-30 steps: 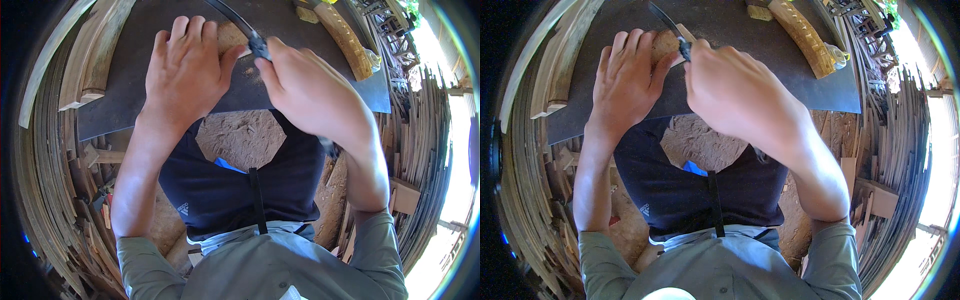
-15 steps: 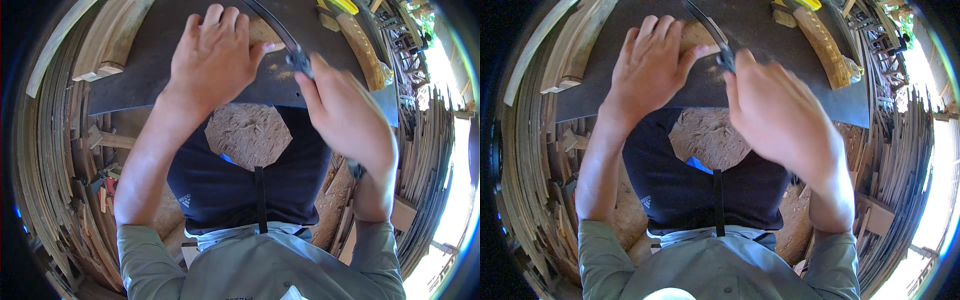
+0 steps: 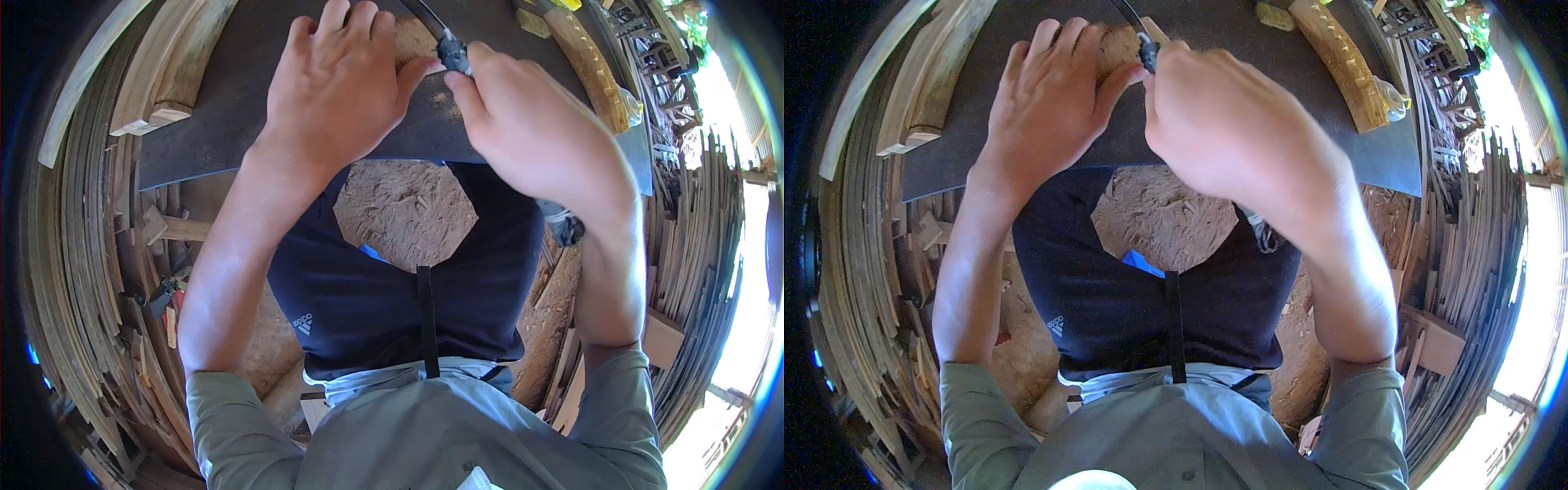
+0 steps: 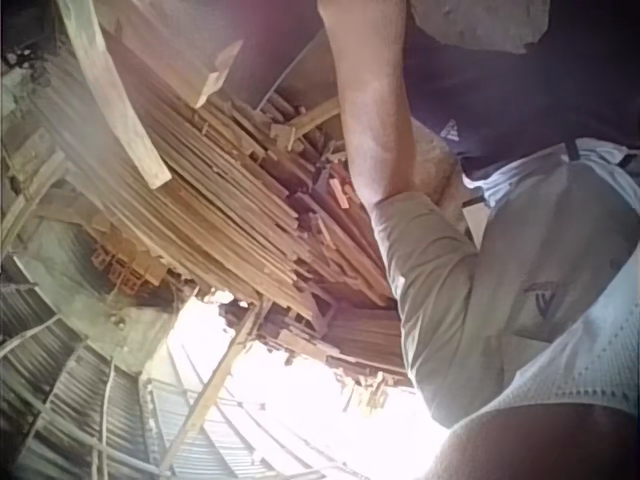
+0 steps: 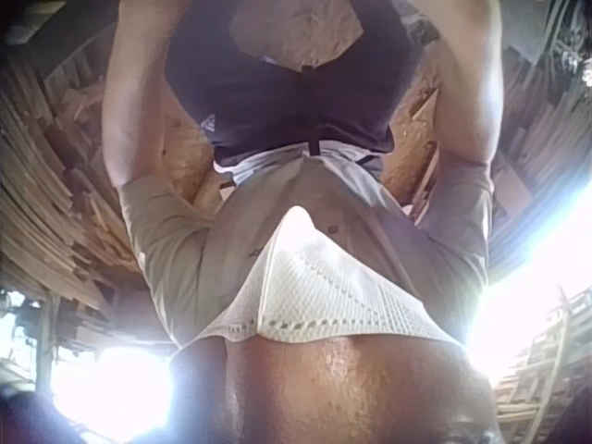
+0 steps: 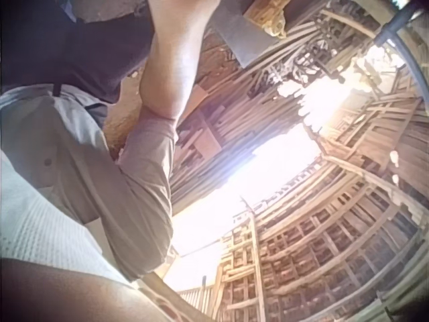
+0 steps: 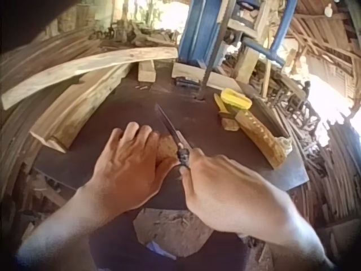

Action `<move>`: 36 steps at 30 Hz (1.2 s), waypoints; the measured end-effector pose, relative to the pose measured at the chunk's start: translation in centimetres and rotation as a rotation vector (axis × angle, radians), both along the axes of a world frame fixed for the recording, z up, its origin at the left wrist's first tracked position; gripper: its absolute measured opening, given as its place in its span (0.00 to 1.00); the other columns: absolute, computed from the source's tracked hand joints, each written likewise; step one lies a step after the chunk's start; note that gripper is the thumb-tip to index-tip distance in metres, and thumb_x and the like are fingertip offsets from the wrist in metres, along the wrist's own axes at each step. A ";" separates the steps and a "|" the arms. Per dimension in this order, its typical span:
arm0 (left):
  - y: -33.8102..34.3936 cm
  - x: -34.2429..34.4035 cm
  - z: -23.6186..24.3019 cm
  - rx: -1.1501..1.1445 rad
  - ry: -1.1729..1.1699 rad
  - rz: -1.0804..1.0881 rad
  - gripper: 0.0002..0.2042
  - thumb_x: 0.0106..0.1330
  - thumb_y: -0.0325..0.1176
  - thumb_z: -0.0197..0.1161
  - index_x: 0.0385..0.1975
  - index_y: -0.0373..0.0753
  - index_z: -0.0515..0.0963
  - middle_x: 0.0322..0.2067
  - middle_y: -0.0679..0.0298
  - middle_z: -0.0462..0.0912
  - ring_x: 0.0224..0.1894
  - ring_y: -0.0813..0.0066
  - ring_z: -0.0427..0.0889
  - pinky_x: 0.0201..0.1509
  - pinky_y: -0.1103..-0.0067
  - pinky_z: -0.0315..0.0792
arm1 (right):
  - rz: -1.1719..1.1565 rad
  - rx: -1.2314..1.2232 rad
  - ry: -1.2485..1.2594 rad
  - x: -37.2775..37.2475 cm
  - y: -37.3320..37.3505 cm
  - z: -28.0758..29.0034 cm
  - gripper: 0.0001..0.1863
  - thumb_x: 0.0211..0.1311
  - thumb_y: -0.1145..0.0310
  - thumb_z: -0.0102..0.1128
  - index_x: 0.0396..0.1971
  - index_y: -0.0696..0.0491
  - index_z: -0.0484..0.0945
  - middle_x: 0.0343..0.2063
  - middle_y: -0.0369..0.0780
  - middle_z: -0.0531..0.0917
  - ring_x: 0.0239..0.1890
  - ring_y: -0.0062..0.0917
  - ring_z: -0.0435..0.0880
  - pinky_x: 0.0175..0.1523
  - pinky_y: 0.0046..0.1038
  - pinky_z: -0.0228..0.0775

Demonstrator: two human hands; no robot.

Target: Saw a small piece of wood with a handheld saw.

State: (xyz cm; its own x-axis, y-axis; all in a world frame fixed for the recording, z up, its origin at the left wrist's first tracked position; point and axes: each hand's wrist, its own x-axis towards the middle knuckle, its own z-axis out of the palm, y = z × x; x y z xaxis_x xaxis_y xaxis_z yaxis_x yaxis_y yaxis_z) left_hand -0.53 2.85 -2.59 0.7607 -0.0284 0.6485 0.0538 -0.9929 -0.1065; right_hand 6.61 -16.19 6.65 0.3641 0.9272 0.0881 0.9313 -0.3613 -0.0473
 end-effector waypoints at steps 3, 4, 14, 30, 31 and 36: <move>-0.2 0.0 0.3 -0.014 0.021 0.022 0.24 0.78 0.57 0.61 0.48 0.37 0.81 0.43 0.60 0.81 0.52 0.59 0.80 0.55 0.61 0.75 | -0.309 -0.129 0.233 -1.6 -1.2 0.9 0.14 0.83 0.63 0.54 0.49 0.61 0.75 0.34 0.59 0.84 0.41 0.61 0.84 0.45 0.55 0.72; -0.4 0.0 0.4 -0.020 0.005 0.025 0.24 0.78 0.57 0.61 0.47 0.37 0.81 0.43 0.60 0.81 0.52 0.59 0.80 0.55 0.61 0.75 | -0.393 -0.171 0.296 -1.9 -1.4 1.1 0.14 0.83 0.64 0.54 0.50 0.61 0.75 0.34 0.58 0.84 0.40 0.60 0.83 0.44 0.54 0.72; -0.4 -0.2 0.1 -0.014 0.042 0.075 0.24 0.77 0.57 0.62 0.46 0.38 0.81 0.43 0.61 0.81 0.54 0.60 0.80 0.56 0.61 0.75 | -0.160 0.015 0.177 -0.6 -2.1 -0.7 0.15 0.84 0.62 0.54 0.44 0.63 0.73 0.26 0.58 0.81 0.35 0.59 0.83 0.39 0.51 0.70; -1.3 0.2 0.3 -0.203 0.092 0.099 0.26 0.77 0.55 0.63 0.55 0.34 0.81 0.50 0.56 0.83 0.58 0.55 0.77 0.63 0.59 0.71 | -0.189 0.499 0.537 0.7 -8.9 -3.7 0.16 0.83 0.60 0.58 0.39 0.59 0.73 0.21 0.56 0.80 0.27 0.53 0.85 0.33 0.52 0.67; -1.2 0.2 0.3 -0.213 0.107 0.112 0.26 0.77 0.55 0.63 0.55 0.34 0.81 0.50 0.56 0.83 0.58 0.55 0.77 0.63 0.59 0.71 | -0.249 0.513 0.429 0.3 -9.5 -3.8 0.17 0.81 0.60 0.60 0.40 0.60 0.73 0.24 0.59 0.81 0.33 0.58 0.85 0.38 0.55 0.69; -2.3 -0.3 1.6 -0.235 0.108 0.158 0.28 0.73 0.52 0.70 0.60 0.34 0.81 0.55 0.57 0.82 0.61 0.52 0.77 0.67 0.58 0.70 | -0.248 0.510 0.451 -0.1 -11.1 -4.1 0.17 0.81 0.59 0.60 0.42 0.61 0.73 0.22 0.58 0.80 0.30 0.59 0.85 0.35 0.54 0.71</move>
State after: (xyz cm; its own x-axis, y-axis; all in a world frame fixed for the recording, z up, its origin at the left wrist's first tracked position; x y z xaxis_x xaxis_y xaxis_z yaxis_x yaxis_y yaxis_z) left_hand -0.87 0.55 -0.94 0.8087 0.2368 0.5384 0.2100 -0.9713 0.1118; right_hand 6.53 -27.34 2.51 0.6611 0.6965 0.2790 0.6750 -0.3897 -0.6265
